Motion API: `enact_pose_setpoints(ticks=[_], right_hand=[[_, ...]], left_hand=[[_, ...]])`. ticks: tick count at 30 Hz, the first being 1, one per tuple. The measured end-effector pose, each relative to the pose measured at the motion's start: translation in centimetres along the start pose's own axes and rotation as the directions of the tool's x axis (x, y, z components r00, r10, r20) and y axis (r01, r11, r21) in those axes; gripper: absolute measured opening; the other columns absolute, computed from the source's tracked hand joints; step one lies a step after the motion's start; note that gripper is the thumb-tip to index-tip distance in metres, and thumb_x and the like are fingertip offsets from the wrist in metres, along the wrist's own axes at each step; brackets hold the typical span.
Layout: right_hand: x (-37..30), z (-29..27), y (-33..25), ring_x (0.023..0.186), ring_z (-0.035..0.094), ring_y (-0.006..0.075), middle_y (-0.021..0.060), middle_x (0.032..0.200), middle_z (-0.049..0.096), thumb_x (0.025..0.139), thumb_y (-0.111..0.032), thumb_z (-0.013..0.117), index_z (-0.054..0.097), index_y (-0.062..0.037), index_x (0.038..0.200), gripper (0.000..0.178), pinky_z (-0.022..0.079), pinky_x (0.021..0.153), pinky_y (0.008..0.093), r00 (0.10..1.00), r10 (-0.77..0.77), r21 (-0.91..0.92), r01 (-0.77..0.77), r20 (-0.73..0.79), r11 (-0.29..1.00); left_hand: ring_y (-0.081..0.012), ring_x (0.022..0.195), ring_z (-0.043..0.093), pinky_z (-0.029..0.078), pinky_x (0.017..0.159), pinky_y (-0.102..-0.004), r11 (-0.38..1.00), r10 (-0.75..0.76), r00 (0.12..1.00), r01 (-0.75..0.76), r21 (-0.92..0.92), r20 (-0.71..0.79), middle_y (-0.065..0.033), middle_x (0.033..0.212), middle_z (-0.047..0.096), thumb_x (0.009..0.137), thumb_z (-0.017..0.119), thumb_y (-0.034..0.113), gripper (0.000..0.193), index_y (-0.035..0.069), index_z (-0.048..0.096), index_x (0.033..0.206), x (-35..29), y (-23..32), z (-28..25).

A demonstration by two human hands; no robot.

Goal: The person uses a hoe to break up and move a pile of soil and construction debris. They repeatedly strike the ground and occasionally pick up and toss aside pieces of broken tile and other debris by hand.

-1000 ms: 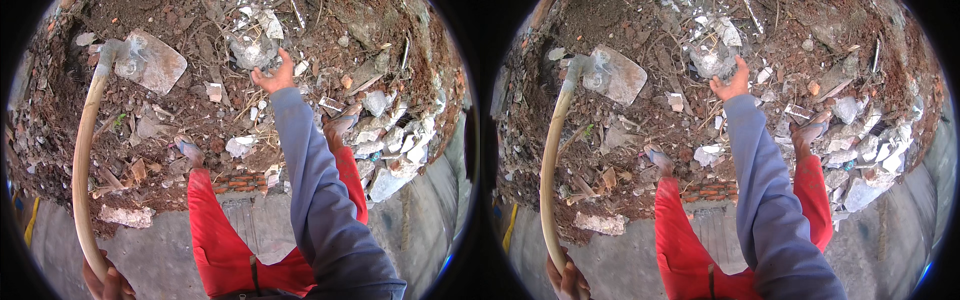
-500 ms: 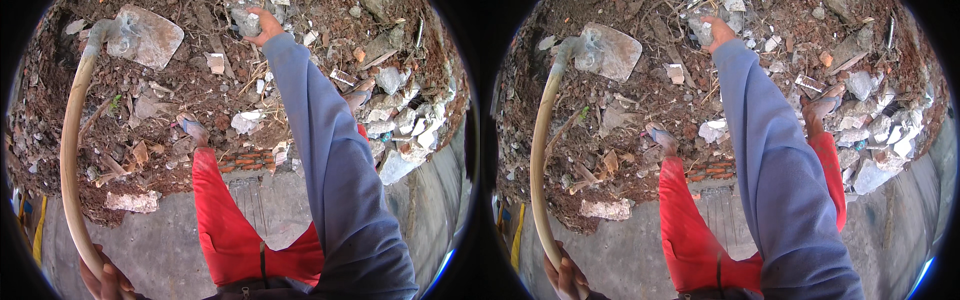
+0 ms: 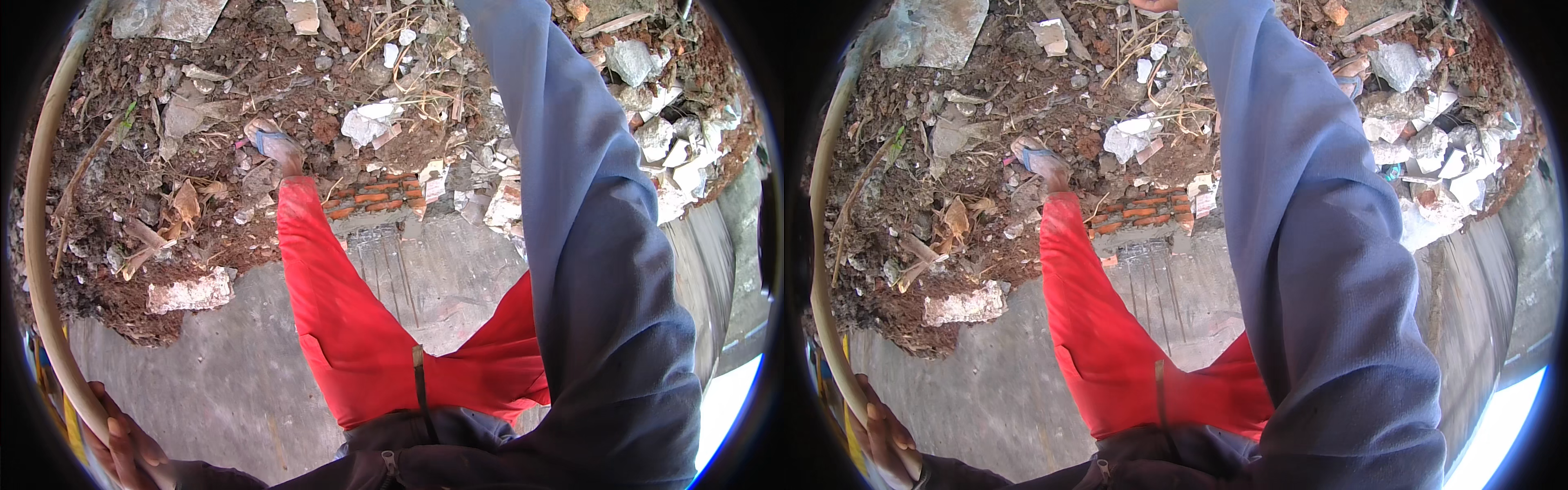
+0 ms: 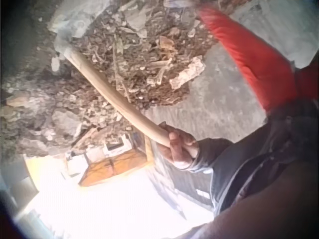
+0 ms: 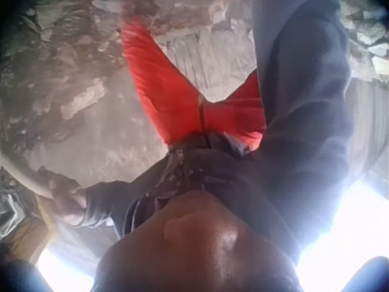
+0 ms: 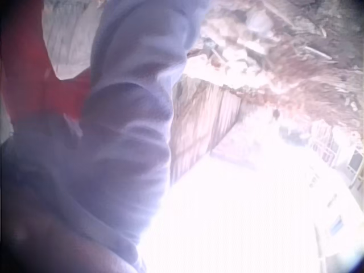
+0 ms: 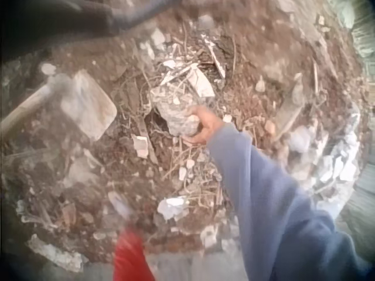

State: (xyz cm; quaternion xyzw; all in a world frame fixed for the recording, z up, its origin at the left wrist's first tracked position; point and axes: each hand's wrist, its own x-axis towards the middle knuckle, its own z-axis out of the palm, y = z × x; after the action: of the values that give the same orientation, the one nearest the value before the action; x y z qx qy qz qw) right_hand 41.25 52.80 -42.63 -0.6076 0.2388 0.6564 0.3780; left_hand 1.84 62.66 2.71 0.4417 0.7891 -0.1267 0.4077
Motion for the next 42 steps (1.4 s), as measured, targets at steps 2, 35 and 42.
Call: enact_pose_setpoints(ticks=[2, 35, 42], right_hand=[[-2.3, -0.7, 1.0, 0.111, 0.052, 0.0310, 0.0122, 0.128, 0.049, 0.078, -0.013, 0.066, 0.049, -0.0126, 0.127, 0.052, 0.049, 0.089, 0.0510, 0.998, 0.045, 0.029, -0.043, -0.045, 0.999], [-17.8, 3.5, 36.1, 0.100, 0.068, 0.0279, 0.0190, 0.118, 0.065, 0.100, -0.041, 0.052, 0.057, 0.0007, 0.124, 0.049, 0.056, 0.081, 0.0371, 0.988, -0.082, 0.216, 0.053, 0.128, 0.975], [-23.4, 15.6, 14.9, 0.071, 0.066, 0.0240, 0.0214, 0.098, 0.063, 0.083, -0.029, 0.070, 0.048, 0.0069, 0.121, 0.057, 0.056, 0.055, 0.0325, 0.936, -0.101, -0.165, 0.165, 0.337, 0.972]], left_hand=[[-0.0151, 0.061, 0.052, 0.041, 0.055, -0.0251, 0.998, 0.042, 0.997, -0.040, -0.040, 0.061, -0.0103, 0.079, 0.057, 0.086, 0.060, 0.014, 0.043, -0.013, 0.053, 0.118, 1.0, -0.5, -0.4], [-0.0119, 0.051, 0.049, 0.043, 0.049, -0.0244, 0.983, 0.167, 0.986, -0.167, -0.077, -0.008, -0.0067, 0.073, 0.051, 0.092, 0.059, 0.014, 0.043, -0.012, 0.042, 0.122, -4.4, -6.5, 11.5], [-0.0323, 0.093, 0.058, 0.047, 0.080, -0.0409, 0.856, 0.500, 0.865, -0.488, 0.168, -0.036, -0.0181, 0.102, 0.055, 0.082, 0.078, 0.033, 0.072, -0.007, 0.039, 0.129, -6.7, -17.8, 24.5]])
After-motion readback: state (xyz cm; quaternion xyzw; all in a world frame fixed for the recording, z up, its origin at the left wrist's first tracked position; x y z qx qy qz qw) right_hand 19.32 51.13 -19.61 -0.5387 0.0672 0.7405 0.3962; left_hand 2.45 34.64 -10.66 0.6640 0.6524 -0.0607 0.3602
